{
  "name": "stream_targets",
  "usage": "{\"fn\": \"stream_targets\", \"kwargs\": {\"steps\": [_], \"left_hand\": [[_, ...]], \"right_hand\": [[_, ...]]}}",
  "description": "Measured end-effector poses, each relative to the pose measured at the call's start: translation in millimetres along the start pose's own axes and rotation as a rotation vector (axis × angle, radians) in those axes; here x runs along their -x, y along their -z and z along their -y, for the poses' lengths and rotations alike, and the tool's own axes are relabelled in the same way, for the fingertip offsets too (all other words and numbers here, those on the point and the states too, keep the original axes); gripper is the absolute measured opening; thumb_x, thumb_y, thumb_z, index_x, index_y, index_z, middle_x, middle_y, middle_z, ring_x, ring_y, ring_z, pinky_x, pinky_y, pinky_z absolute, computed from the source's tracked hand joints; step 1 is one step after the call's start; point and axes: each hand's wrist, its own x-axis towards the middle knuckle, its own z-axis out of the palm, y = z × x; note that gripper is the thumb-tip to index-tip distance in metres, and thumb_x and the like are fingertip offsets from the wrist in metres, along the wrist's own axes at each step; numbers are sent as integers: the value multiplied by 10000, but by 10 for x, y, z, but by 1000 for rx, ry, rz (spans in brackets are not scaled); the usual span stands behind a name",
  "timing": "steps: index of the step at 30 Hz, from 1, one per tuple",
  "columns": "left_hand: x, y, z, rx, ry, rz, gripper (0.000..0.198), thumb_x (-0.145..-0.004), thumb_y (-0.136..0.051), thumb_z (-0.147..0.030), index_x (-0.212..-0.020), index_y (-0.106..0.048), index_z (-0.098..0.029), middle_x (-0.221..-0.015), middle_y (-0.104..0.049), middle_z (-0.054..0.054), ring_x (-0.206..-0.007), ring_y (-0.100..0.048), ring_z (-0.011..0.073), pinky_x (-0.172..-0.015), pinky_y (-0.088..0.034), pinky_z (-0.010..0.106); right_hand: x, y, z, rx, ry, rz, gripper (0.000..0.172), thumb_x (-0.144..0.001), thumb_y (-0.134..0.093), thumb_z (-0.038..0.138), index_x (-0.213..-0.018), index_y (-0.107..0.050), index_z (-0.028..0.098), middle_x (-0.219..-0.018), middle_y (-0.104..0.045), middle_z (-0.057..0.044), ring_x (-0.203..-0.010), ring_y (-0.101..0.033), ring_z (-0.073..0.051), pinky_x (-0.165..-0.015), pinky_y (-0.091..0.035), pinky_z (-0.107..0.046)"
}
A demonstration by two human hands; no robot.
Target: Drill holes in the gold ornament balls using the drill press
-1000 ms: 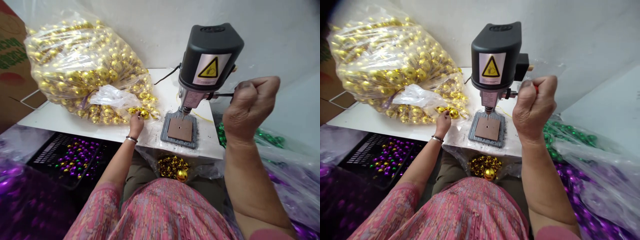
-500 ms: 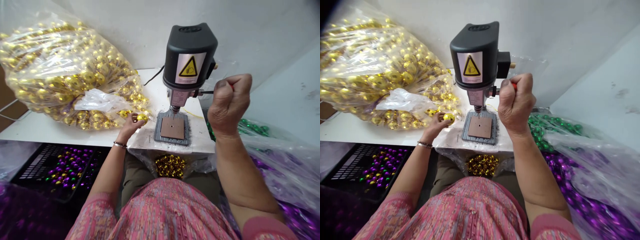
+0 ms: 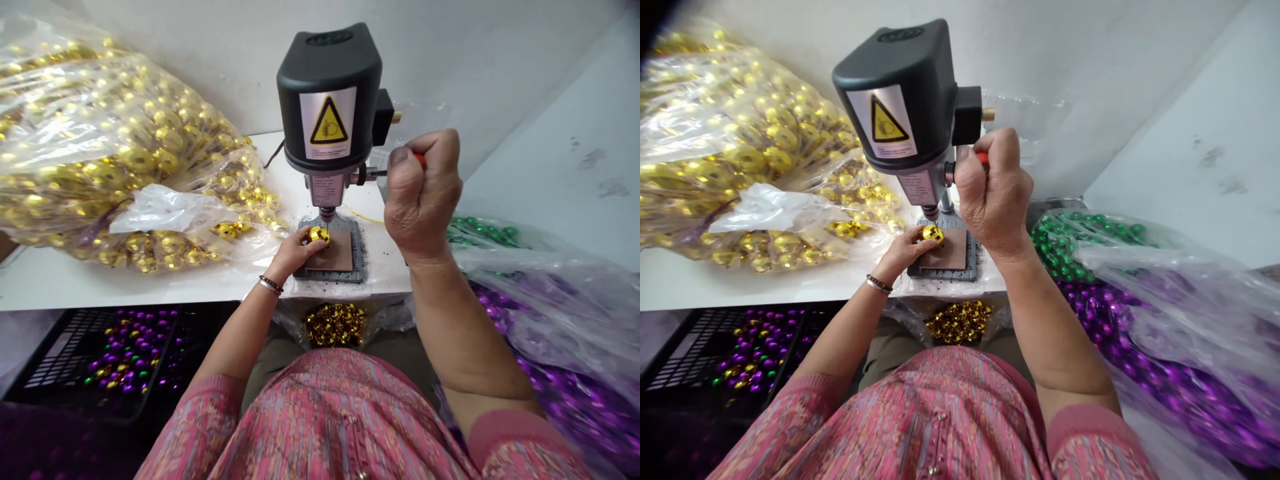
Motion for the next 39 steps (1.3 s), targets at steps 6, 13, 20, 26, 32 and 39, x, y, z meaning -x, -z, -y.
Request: {"fn": "stream_targets", "kwargs": {"steps": [6,13,20,26,32,39], "left_hand": [[16,-54,-52,19,-18,25,457,-793,-754,-402,-1192,-700,-187,-1072,-759,60,-990,-677,217,-906,-517,320],[129,-175,-104,-221,-8,-20,634,-747,-817,-343,-1344,-643,-214,-997,-755,45,-880,-687,219,-827,-525,318],[162,-274,-87,-227,-3,-47,704,-754,-829,-293,-1419,-610,-216,-1081,-766,64,-949,-712,241,-848,-537,326],[164,-260,-86,-245,-19,-50,684,-760,-828,-296,-1408,-622,-222,-1118,-772,56,-973,-710,238,-867,-537,324],[177,-268,-93,-257,12,-48,721,-767,-824,-305,-1446,-589,-233,-1123,-774,51,-952,-712,228,-844,-542,312],[192,-234,-89,-292,-20,-20,680,-800,-796,-334,-1444,-590,-267,-1079,-775,31,-924,-703,214,-825,-536,297]], "right_hand": [[10,7,-13,-63,2,40,275,-1014,-446,469,-901,-472,220,-765,-551,24,-754,-651,-84,-695,-531,-234],[21,15,-15,-47,24,72,282,-1031,-408,456,-912,-470,208,-799,-563,14,-726,-644,-68,-648,-514,-215],[83,64,-22,107,34,21,273,-1012,-444,465,-908,-513,222,-775,-576,6,-719,-591,-92,-716,-532,-278],[273,144,-122,218,146,55,208,-975,-488,408,-876,-512,227,-730,-552,14,-646,-541,-92,-663,-508,-277],[389,162,-188,288,186,88,212,-988,-431,400,-903,-517,226,-740,-549,6,-666,-556,-105,-678,-506,-283],[491,143,-249,307,363,-2,108,-980,-456,294,-935,-522,222,-750,-555,7,-644,-535,-103,-631,-464,-257]]}}
